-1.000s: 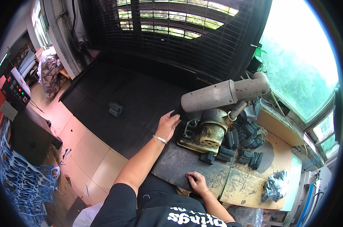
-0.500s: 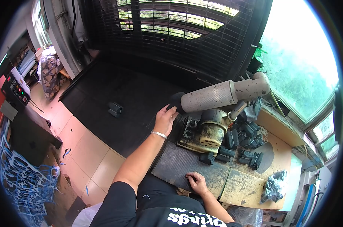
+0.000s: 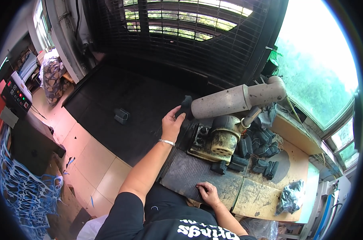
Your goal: Grinding the edges of shoe sole components using an industrial rotating grinder machine.
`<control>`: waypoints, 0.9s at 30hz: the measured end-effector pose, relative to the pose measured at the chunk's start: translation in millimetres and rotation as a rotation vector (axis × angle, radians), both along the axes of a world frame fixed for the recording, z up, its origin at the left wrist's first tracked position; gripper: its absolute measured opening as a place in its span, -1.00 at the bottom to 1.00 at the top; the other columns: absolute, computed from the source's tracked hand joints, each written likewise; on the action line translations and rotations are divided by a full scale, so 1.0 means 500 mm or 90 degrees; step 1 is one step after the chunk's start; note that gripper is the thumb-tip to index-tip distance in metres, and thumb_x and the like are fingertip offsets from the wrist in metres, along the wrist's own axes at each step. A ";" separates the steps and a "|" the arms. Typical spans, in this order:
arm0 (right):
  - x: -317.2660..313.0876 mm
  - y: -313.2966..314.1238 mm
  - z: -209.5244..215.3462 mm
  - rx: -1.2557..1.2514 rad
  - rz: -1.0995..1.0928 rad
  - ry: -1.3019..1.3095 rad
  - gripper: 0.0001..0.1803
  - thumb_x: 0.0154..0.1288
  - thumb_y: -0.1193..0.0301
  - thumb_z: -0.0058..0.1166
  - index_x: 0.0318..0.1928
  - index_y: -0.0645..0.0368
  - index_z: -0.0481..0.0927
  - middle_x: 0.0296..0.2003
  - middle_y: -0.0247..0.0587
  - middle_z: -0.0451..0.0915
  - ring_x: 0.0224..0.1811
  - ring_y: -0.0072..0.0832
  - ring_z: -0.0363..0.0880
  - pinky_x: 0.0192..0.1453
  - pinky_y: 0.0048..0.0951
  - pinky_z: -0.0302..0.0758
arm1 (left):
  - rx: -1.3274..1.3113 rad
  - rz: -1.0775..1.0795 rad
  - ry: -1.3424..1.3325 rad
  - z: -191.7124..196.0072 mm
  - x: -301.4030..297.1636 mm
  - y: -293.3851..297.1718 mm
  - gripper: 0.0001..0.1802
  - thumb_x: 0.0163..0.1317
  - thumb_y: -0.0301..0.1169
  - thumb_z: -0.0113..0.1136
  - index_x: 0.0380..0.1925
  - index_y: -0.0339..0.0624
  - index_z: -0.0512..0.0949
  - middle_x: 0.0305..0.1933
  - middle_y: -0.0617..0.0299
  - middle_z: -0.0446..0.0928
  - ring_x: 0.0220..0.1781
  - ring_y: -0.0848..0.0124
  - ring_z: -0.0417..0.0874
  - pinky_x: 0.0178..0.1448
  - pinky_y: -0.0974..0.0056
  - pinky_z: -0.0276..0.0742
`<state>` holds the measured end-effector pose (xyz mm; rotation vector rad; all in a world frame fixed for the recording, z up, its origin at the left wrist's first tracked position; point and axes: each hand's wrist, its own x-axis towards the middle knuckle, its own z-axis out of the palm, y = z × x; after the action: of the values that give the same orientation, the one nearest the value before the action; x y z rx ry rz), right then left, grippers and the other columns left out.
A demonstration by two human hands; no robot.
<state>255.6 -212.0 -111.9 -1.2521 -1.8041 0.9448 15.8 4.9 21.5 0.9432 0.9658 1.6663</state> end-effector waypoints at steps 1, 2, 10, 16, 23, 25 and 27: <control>0.002 0.000 -0.002 0.003 -0.002 -0.006 -0.86 0.27 0.55 0.13 -0.17 0.19 0.68 -0.30 -0.12 0.70 -0.21 -0.19 0.70 -0.08 -0.31 0.59 | -0.007 0.030 0.129 0.004 0.003 -0.006 -0.52 0.25 -0.56 0.26 0.17 -0.49 0.47 -0.11 0.24 0.63 -0.10 0.52 0.65 0.03 0.43 0.57; 0.001 0.000 -0.001 0.003 0.000 -0.006 -0.86 0.27 0.55 0.13 -0.17 0.19 0.68 -0.30 -0.12 0.70 -0.21 -0.19 0.70 -0.08 -0.31 0.59 | -0.008 0.031 0.129 0.001 0.004 -0.008 -0.52 0.25 -0.56 0.26 0.17 -0.49 0.47 -0.11 0.24 0.63 -0.10 0.52 0.65 0.03 0.43 0.57; -0.002 0.000 0.003 -0.008 -0.001 0.003 -0.86 0.27 0.55 0.13 -0.18 0.19 0.68 -0.30 -0.12 0.70 -0.21 -0.19 0.70 -0.08 -0.31 0.57 | 0.157 0.071 0.242 -0.027 0.000 -0.007 -0.53 0.21 -0.62 0.26 0.15 -0.45 0.48 0.04 0.14 0.56 0.15 0.43 0.58 0.28 0.36 0.44; -0.004 0.001 0.004 -0.007 0.000 0.004 -0.86 0.27 0.55 0.13 -0.18 0.19 0.68 -0.30 -0.12 0.70 -0.21 -0.19 0.70 -0.08 -0.32 0.57 | 0.183 0.078 0.282 -0.019 -0.006 -0.028 -0.53 0.18 -0.65 0.23 0.14 -0.45 0.48 0.05 0.13 0.53 0.15 0.41 0.58 0.29 0.36 0.43; -0.003 -0.001 0.005 -0.005 0.000 -0.001 -0.85 0.27 0.56 0.12 -0.17 0.19 0.68 -0.29 -0.12 0.70 -0.21 -0.19 0.70 -0.08 -0.32 0.58 | 0.198 0.067 0.297 -0.016 -0.010 -0.054 -0.50 0.17 -0.63 0.24 0.15 -0.43 0.47 0.07 0.12 0.51 0.15 0.40 0.57 0.29 0.36 0.42; -0.002 -0.002 0.004 -0.010 -0.001 0.000 -0.85 0.27 0.56 0.12 -0.17 0.19 0.68 -0.29 -0.12 0.71 -0.20 -0.19 0.70 -0.07 -0.32 0.58 | 0.198 0.066 0.321 -0.014 -0.010 -0.062 -0.50 0.16 -0.62 0.24 0.16 -0.44 0.47 0.08 0.12 0.50 0.15 0.40 0.56 0.29 0.35 0.42; -0.003 -0.002 0.005 -0.010 0.001 0.000 -0.85 0.27 0.56 0.12 -0.17 0.20 0.68 -0.29 -0.12 0.71 -0.20 -0.19 0.70 -0.07 -0.31 0.58 | 0.202 0.061 0.312 -0.018 -0.013 -0.066 -0.50 0.16 -0.62 0.24 0.16 -0.44 0.47 0.09 0.12 0.50 0.16 0.39 0.55 0.29 0.35 0.42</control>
<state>254.2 -212.8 -109.5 -1.2605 -1.8016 0.9622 9.2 -28.3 12.4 1.5926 1.0932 1.7361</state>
